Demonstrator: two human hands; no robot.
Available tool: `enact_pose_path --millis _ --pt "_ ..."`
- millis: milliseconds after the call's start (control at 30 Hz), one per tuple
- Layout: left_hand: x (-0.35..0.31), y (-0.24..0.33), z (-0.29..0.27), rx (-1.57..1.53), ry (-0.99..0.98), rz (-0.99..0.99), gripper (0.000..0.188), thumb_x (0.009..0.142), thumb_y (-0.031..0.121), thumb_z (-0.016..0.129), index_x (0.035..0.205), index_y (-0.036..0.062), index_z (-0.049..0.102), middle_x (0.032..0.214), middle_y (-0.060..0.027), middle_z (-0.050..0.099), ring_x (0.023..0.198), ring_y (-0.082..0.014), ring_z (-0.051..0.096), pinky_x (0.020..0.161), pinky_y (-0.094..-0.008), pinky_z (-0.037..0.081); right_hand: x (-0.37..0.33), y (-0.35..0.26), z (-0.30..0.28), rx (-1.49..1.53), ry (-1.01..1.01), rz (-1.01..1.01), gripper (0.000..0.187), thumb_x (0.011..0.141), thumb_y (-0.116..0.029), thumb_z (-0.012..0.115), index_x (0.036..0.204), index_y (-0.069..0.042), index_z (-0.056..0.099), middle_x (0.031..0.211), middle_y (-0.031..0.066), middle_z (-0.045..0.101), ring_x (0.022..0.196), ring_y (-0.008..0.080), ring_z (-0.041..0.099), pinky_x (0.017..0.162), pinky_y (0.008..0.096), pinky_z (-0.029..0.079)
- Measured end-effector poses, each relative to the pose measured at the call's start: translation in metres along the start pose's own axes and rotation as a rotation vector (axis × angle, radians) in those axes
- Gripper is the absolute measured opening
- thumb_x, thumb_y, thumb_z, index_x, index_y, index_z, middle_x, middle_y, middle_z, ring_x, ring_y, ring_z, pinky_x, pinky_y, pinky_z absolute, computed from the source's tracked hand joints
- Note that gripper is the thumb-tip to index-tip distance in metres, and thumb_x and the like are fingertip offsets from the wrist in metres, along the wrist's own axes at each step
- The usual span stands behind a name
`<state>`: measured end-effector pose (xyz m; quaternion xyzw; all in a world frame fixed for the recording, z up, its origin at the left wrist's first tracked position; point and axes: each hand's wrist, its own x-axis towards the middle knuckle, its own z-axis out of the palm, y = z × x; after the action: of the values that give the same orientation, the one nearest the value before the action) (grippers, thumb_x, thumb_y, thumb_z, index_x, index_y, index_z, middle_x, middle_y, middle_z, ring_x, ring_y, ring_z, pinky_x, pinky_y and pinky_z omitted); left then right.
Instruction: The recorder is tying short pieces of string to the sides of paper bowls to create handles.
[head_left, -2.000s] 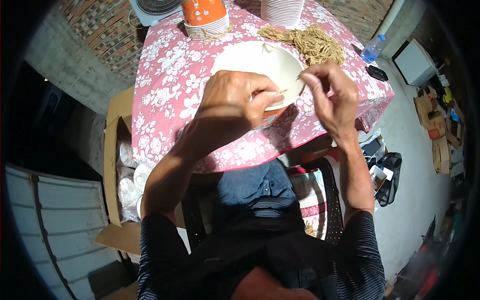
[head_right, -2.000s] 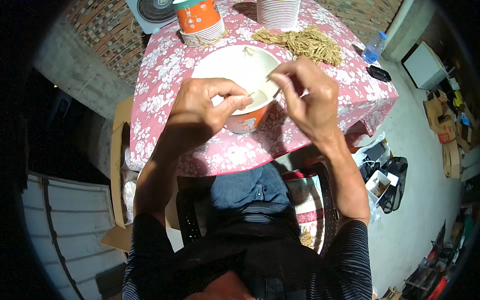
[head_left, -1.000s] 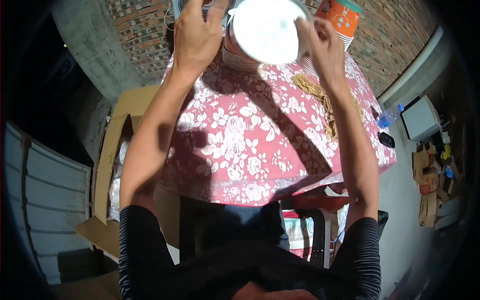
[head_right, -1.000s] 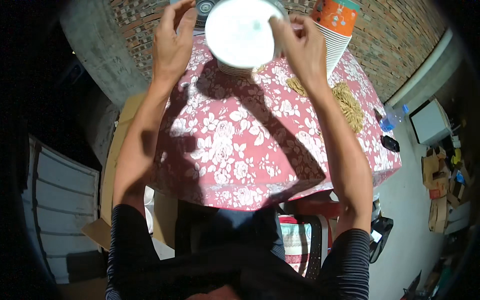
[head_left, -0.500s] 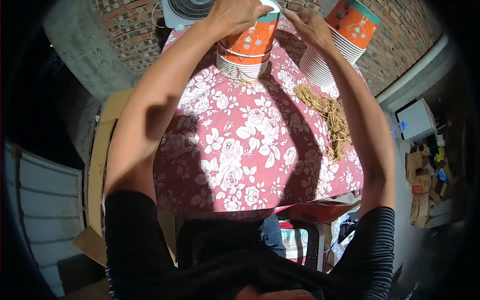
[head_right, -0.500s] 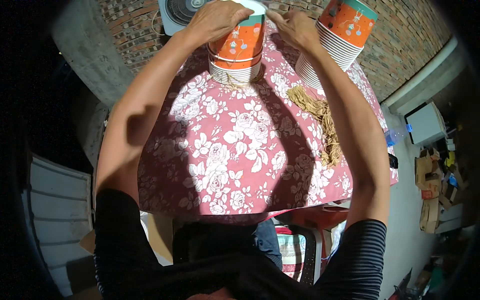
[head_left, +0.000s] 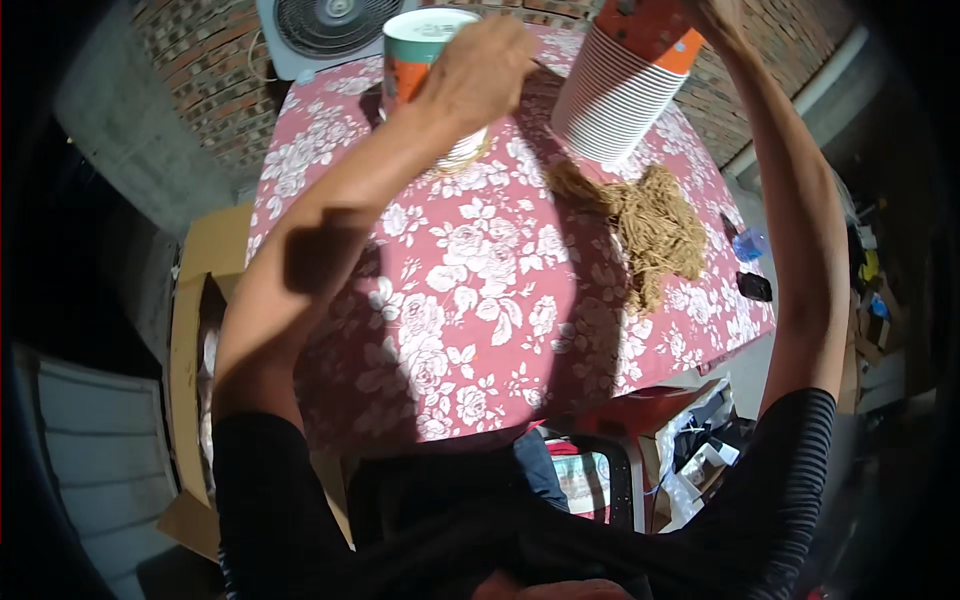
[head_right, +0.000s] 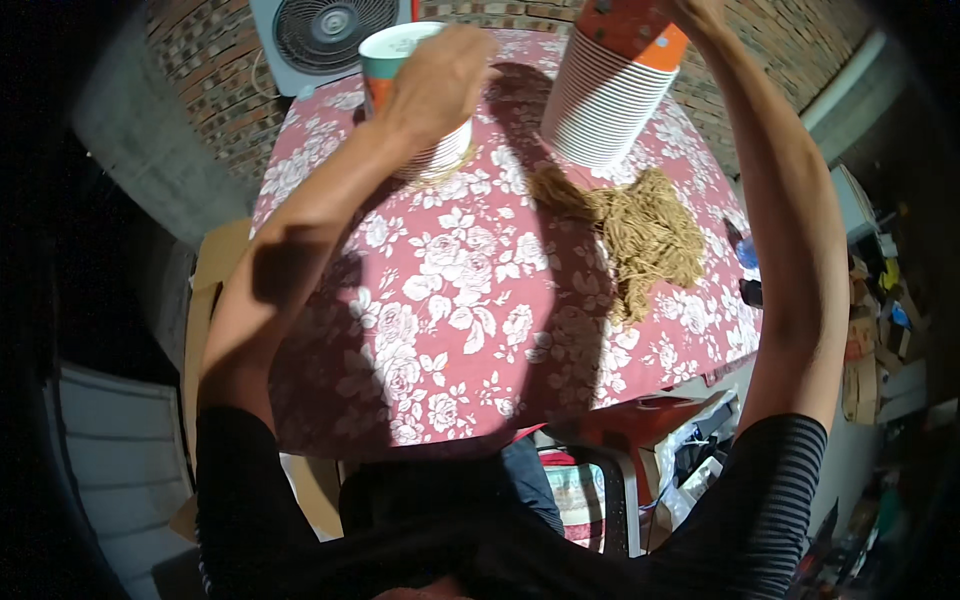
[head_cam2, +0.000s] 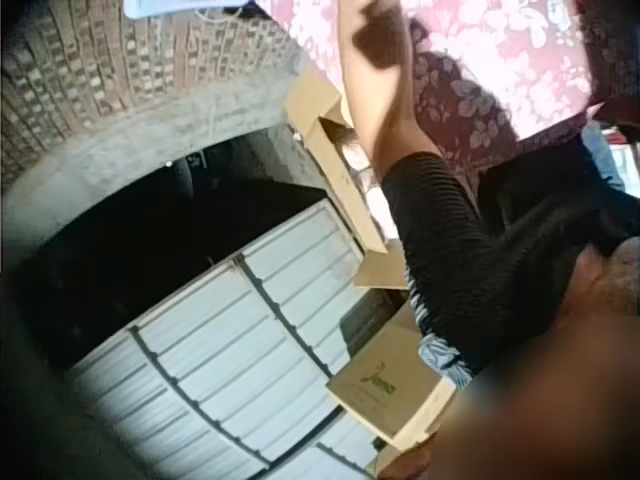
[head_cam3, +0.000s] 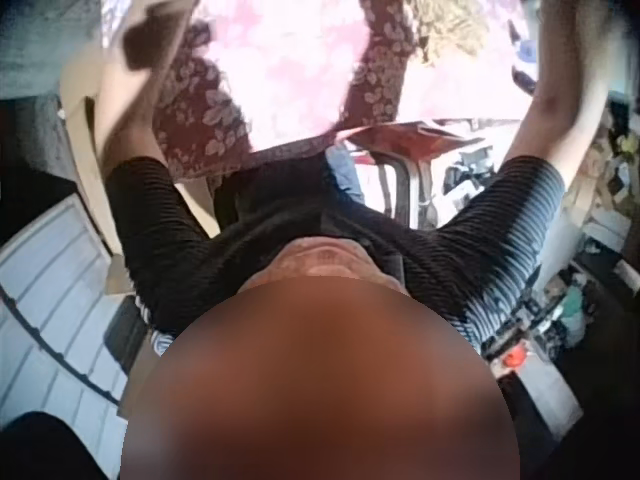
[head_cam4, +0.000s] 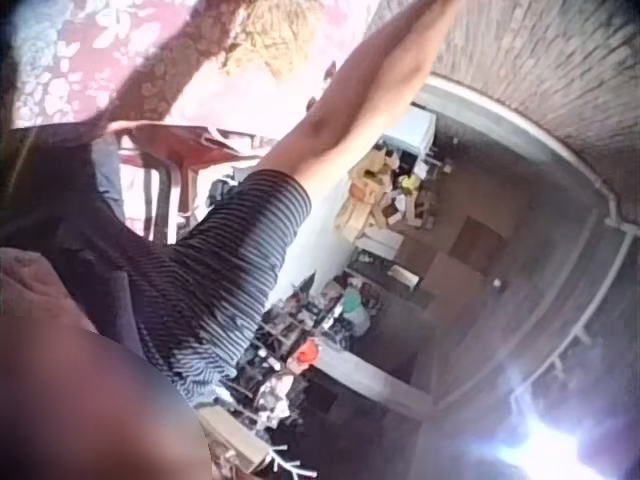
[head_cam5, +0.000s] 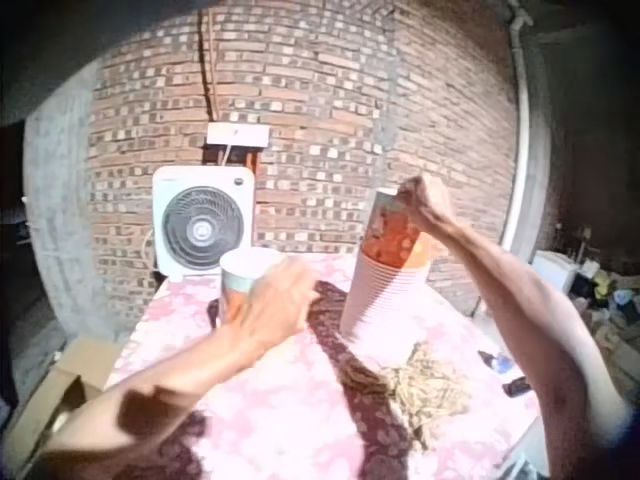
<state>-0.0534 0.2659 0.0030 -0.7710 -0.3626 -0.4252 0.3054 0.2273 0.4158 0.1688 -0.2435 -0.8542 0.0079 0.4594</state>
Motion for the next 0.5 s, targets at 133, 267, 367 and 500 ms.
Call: enact_pose_path --millis 133,267,367,500 --pt "0.034 0.049 0.057 -0.056 -0.021 0.046 0.022 0.082 0.002 0.070 0.103 -0.0024 0.065 0.105 -0.0164 0.067 0.105 -0.0337 0.065 0.091 -0.0455 0.054 0.018 -0.014 0.001 -0.493 0.047 0.237 0.015 0.083 -0.020 0.072 0.089 -0.008 0.080 0.077 0.0178 0.073 0.071 0.0264 0.073 0.067 0.0420 0.057" --pt "0.066 0.080 0.097 -0.016 -0.011 -0.002 0.013 0.074 -0.004 0.064 0.085 -0.0029 0.071 0.098 -0.0195 0.067 0.102 -0.0349 0.062 0.088 -0.0461 0.052 0.025 -0.001 -0.011 -0.494 0.099 0.205 0.018 0.082 -0.025 0.076 0.089 -0.009 0.081 0.077 0.0157 0.074 0.072 0.0257 0.074 0.068 0.0413 0.058" --pt "0.072 0.080 0.117 0.013 -0.038 -0.033 0.007 0.069 -0.002 0.066 0.073 -0.0022 0.071 0.087 -0.0225 0.068 0.095 -0.0373 0.062 0.084 -0.0479 0.050 0.030 -0.005 -0.015 -0.493 0.083 0.188 0.019 0.081 -0.027 0.077 0.090 -0.012 0.082 0.079 0.0147 0.075 0.074 0.0273 0.074 0.070 0.0413 0.058" --pt "0.063 0.068 0.124 0.039 -0.197 -0.166 0.015 0.074 0.004 0.061 0.079 -0.0025 0.074 0.087 -0.0223 0.070 0.098 -0.0366 0.064 0.092 -0.0483 0.047 0.026 -0.055 -0.008 -0.584 0.208 -0.022 0.017 0.083 -0.023 0.070 0.088 -0.012 0.081 0.079 0.0180 0.074 0.072 0.0304 0.074 0.069 0.0419 0.058"
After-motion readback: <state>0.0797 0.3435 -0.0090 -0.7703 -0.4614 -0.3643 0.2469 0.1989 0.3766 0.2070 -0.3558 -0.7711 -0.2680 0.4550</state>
